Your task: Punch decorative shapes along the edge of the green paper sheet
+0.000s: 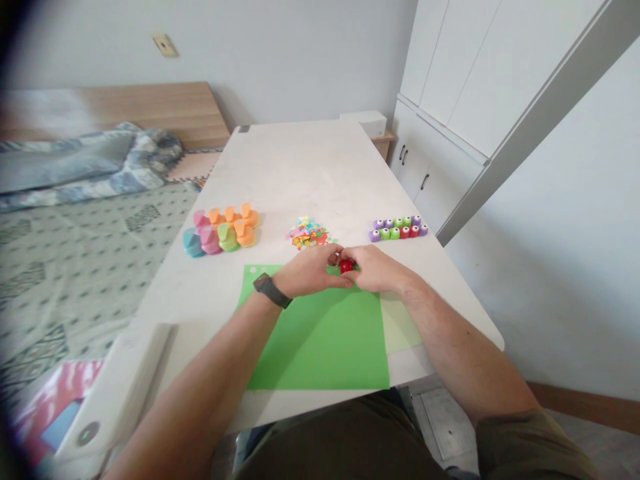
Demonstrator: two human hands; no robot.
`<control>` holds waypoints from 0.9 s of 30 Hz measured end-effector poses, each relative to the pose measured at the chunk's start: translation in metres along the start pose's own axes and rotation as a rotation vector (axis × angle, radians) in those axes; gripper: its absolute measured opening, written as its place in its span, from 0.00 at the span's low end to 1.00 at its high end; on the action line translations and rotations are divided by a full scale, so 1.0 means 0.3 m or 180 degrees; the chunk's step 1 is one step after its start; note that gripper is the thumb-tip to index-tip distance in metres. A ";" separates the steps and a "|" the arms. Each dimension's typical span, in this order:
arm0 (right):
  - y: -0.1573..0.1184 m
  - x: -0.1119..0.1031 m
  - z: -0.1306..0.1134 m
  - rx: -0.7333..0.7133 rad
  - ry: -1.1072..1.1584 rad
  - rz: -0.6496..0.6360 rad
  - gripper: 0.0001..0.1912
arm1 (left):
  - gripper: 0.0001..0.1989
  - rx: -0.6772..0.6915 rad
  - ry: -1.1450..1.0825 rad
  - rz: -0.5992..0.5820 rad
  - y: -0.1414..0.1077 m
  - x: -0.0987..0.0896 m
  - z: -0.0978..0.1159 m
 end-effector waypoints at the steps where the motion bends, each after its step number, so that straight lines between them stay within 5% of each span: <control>1: 0.000 0.002 0.001 -0.0003 0.0012 -0.0002 0.13 | 0.27 0.0007 0.0016 -0.0012 0.002 0.004 0.000; 27: 0.006 0.020 -0.012 -0.0140 -0.0031 0.0002 0.11 | 0.23 0.0319 0.0459 0.0020 -0.021 0.032 -0.014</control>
Point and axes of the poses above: each hand's wrist, its own y-axis towards the middle knuckle, its own x-axis out of the palm, z = x × y, the point moved 3 cm from there along y, towards the middle knuckle, and after that the axes turned 3 degrees about -z, right-handed, at the moved point
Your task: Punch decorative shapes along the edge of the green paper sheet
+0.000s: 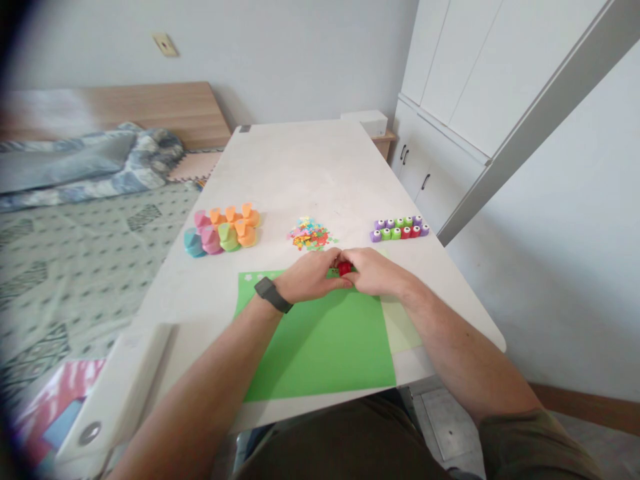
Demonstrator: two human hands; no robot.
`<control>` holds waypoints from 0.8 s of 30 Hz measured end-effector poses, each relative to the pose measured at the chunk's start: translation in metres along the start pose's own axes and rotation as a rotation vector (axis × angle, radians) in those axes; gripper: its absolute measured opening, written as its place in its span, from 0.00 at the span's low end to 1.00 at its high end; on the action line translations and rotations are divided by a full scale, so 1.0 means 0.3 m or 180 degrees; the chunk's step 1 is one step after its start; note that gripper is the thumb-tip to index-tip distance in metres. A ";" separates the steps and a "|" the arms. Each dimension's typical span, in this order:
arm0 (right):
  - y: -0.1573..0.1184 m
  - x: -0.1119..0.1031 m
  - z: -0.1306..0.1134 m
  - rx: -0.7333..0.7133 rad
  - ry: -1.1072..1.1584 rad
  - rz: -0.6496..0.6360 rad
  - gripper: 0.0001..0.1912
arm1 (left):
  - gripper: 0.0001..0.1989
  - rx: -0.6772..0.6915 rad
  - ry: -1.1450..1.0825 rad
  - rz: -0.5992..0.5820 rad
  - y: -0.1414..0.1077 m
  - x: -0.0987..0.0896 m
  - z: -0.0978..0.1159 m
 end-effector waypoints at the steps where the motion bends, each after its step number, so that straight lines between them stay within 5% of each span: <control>1: 0.000 0.000 -0.001 -0.0015 -0.0001 0.0004 0.10 | 0.23 0.0009 -0.0029 0.0016 -0.003 0.000 0.001; 24: 0.000 0.008 -0.009 -0.0060 -0.0074 0.0051 0.10 | 0.22 -0.0140 -0.0350 -0.0020 -0.006 0.002 -0.014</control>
Point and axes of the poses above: each hand's wrist, its own y-axis towards the middle knuckle, its own x-axis out of the palm, z = x × y, the point moved 3 cm from there along y, towards the middle knuckle, and after that the axes turned 3 degrees about -z, right-handed, at the moved point
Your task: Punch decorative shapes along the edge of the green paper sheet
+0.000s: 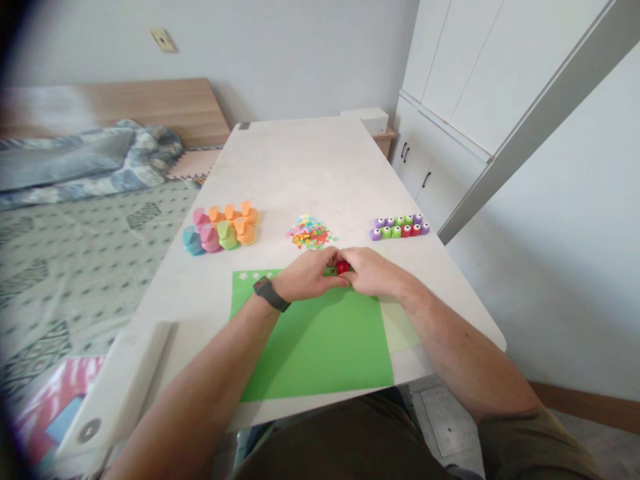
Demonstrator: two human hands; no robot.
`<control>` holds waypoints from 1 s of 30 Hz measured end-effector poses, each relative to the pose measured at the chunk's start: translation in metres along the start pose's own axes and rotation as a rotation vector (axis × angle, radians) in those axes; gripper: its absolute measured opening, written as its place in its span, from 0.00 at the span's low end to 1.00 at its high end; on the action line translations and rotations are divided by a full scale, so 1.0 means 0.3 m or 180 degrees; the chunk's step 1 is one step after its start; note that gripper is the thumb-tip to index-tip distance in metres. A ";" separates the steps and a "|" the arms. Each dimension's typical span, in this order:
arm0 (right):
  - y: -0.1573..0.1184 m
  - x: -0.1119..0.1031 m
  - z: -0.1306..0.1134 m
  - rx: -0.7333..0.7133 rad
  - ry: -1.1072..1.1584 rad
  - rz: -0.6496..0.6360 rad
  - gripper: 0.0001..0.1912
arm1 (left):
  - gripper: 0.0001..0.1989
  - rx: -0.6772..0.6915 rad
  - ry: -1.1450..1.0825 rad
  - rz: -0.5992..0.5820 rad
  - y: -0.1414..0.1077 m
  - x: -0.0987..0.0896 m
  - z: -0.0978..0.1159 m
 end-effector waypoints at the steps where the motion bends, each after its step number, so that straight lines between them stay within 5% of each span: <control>1: -0.001 -0.001 -0.002 0.0003 -0.0026 0.0001 0.10 | 0.22 -0.0009 -0.0059 0.0001 -0.001 0.000 0.000; 12: -0.006 -0.008 0.004 0.0004 -0.0034 0.0055 0.13 | 0.35 -0.0214 0.0005 0.0238 -0.049 -0.025 -0.024; 18: -0.001 -0.009 0.009 -0.0021 0.0051 0.0190 0.15 | 0.08 -0.0296 0.0345 0.0242 -0.097 -0.029 -0.056; 30: 0.020 -0.007 0.059 0.0357 0.0940 0.0800 0.18 | 0.08 -0.0228 0.0129 0.0523 -0.148 -0.008 -0.075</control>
Point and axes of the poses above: each hand's wrist, its own y-axis towards the middle knuckle, its own x-axis out of the palm, z = x × y, the point moved 3 cm from there along y, towards the middle knuckle, and after that the axes turned 3 degrees about -z, right-handed, at the moved point
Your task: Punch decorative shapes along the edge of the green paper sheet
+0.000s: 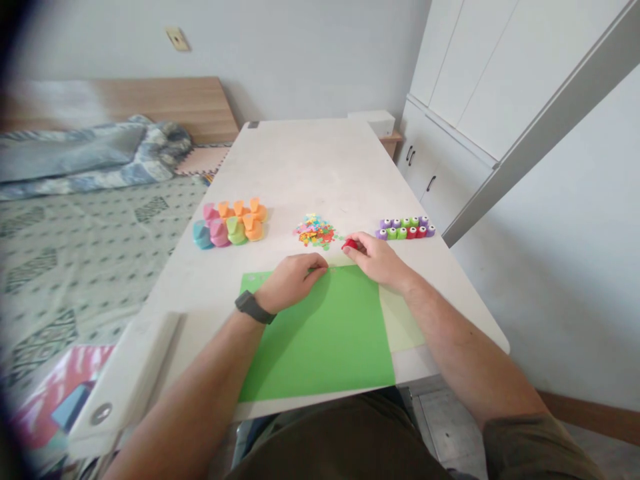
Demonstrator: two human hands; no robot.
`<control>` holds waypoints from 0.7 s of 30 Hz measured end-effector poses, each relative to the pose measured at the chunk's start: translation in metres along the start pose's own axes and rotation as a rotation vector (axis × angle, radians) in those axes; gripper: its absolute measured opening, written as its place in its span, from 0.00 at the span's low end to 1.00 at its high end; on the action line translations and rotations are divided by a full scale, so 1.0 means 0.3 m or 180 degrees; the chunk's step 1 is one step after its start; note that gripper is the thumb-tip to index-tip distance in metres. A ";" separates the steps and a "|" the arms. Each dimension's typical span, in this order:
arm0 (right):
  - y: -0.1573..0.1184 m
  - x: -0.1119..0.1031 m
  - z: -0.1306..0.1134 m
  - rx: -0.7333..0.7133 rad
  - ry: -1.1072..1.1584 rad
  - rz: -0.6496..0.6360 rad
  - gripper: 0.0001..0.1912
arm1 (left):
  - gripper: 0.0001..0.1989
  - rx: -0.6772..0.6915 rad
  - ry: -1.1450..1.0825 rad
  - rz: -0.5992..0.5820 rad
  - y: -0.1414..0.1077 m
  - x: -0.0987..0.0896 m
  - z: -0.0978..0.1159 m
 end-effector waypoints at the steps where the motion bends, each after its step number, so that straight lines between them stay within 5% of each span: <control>1: 0.002 0.001 0.003 0.0002 0.0172 0.0042 0.19 | 0.08 0.0010 0.0008 0.0019 -0.002 0.001 0.000; 21: -0.005 0.016 -0.014 0.0372 0.1292 -0.0256 0.21 | 0.08 0.0008 0.0058 0.0182 -0.006 0.026 0.004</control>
Point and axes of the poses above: each hand's wrist, its own y-axis towards the middle knuckle, its own x-axis out of the palm, z = x × y, the point moved 3 cm from there along y, towards the middle knuckle, and after that the axes turned 3 degrees about -z, right-handed, at the moved point
